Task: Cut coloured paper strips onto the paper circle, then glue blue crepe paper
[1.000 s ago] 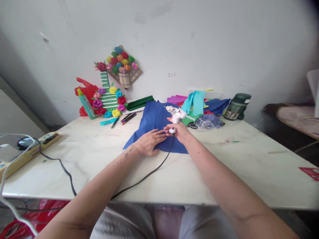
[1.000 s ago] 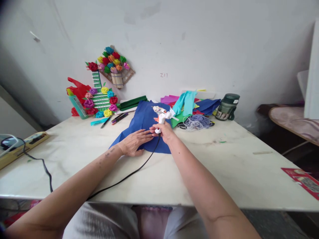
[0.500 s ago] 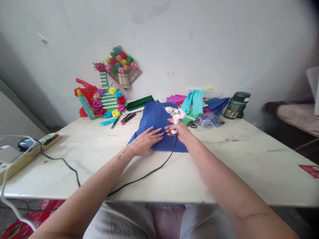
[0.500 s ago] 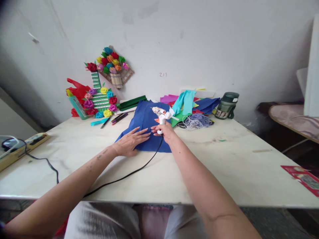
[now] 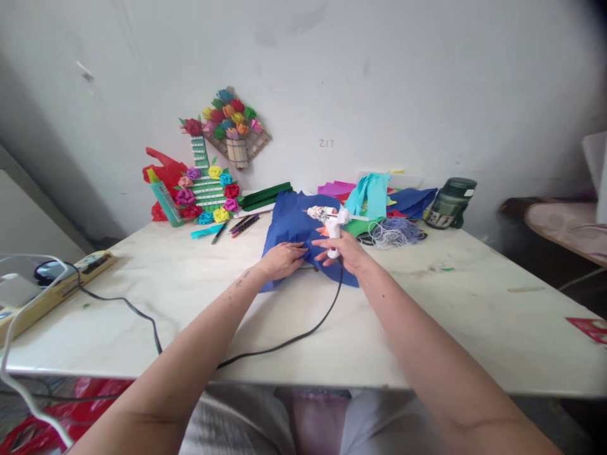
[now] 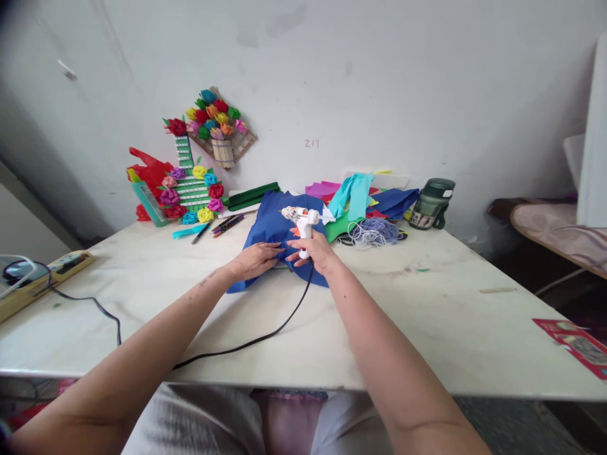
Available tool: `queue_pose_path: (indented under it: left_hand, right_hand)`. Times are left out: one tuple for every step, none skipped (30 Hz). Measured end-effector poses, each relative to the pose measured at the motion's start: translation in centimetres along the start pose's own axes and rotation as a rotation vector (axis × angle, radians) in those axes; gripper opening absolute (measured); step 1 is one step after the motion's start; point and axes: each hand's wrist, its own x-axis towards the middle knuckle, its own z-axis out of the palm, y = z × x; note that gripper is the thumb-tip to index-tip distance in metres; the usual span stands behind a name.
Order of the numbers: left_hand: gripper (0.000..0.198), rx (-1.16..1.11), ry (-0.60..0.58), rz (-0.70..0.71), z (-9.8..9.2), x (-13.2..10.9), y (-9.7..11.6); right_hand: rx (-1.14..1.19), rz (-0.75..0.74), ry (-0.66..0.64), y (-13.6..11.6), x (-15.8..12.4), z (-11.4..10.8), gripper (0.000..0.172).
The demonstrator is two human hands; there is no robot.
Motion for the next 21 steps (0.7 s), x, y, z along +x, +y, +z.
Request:
queue_pose_path:
  left_hand:
    - [0.036,-0.012,0.002,-0.009,0.0,0.0,0.0]
    - [0.035,-0.023,0.006,-0.020,0.0,0.1,0.1]
    - [0.035,-0.036,0.012,-0.030,0.0,0.1,0.1]
    - [0.035,-0.049,0.019,-0.039,0.0,0.1,0.0]
    - [0.034,-0.065,0.025,-0.044,0.1,0.1,0.0]
    - [0.034,-0.082,0.032,-0.045,0.2,0.1,0.0]
    - [0.034,-0.100,0.037,-0.042,0.2,0.1,-0.1]
    - [0.035,-0.117,0.045,-0.038,0.3,0.1,-0.2]
    - [0.035,-0.132,0.053,-0.034,0.4,0.0,-0.2]
    - [0.035,-0.143,0.064,-0.034,0.4,0.0,-0.2]
    - [0.035,-0.152,0.078,-0.036,0.5,0.0,-0.3]
    - [0.035,-0.162,0.096,-0.044,0.6,-0.1,-0.3]
    - [0.034,-0.174,0.116,-0.054,0.7,-0.1,-0.3]
    - [0.033,-0.189,0.137,-0.064,0.8,-0.1,-0.4]
    - [0.031,-0.207,0.158,-0.071,0.9,0.0,-0.5]
    - [0.029,-0.224,0.180,-0.075,1.0,0.0,-0.7]
    - [0.028,-0.236,0.201,-0.074,1.1,0.1,-0.8]
    - [0.027,-0.242,0.219,-0.071,1.1,0.1,-1.0]
    - [0.026,-0.240,0.233,-0.066,1.2,0.2,-1.1]
    - [0.026,-0.234,0.242,-0.061,1.2,0.3,-1.2]
    - [0.026,-0.228,0.242,-0.055,1.1,0.3,-1.3]
  right_hand:
    - [-0.003,0.015,-0.022,-0.3,-0.3,0.3,0.045]
    - [-0.007,0.024,-0.036,-0.5,-0.6,0.6,0.044]
    - [-0.016,0.027,-0.042,-0.6,-0.9,1.0,0.044]
    - [-0.031,0.025,-0.039,-0.6,-1.0,1.3,0.044]
    - [-0.053,0.021,-0.028,-0.6,-1.1,1.6,0.044]
    - [-0.085,0.016,-0.011,-0.5,-1.1,1.7,0.044]
    - [-0.130,0.011,0.013,-0.4,-1.0,1.8,0.044]
    - [-0.186,0.002,0.042,-0.2,-0.8,1.8,0.043]
    - [-0.245,-0.016,0.076,0.0,-0.6,1.6,0.042]
    - [-0.304,-0.046,0.110,0.1,-0.4,1.4,0.040]
    - [-0.359,-0.084,0.139,0.3,-0.1,1.2,0.038]
    - [-0.409,-0.127,0.161,0.5,0.2,0.9,0.035]
    - [-0.453,-0.170,0.177,0.7,0.5,0.6,0.033]
    - [-0.491,-0.206,0.190,0.8,0.7,0.4,0.031]
    - [-0.526,-0.231,0.200,1.0,0.9,0.2,0.030]
    - [-0.556,-0.246,0.211,1.2,1.1,0.0,0.029]
    - [-0.578,-0.254,0.226,1.3,1.3,-0.1,0.028]
    - [-0.590,-0.259,0.241,1.4,1.4,-0.2,0.028]
    - [-0.592,-0.263,0.256,1.6,1.5,-0.3,0.027]
    - [-0.583,-0.268,0.269,1.7,1.6,-0.4,0.027]
    - [-0.566,-0.275,0.277,1.7,1.6,-0.5,0.027]
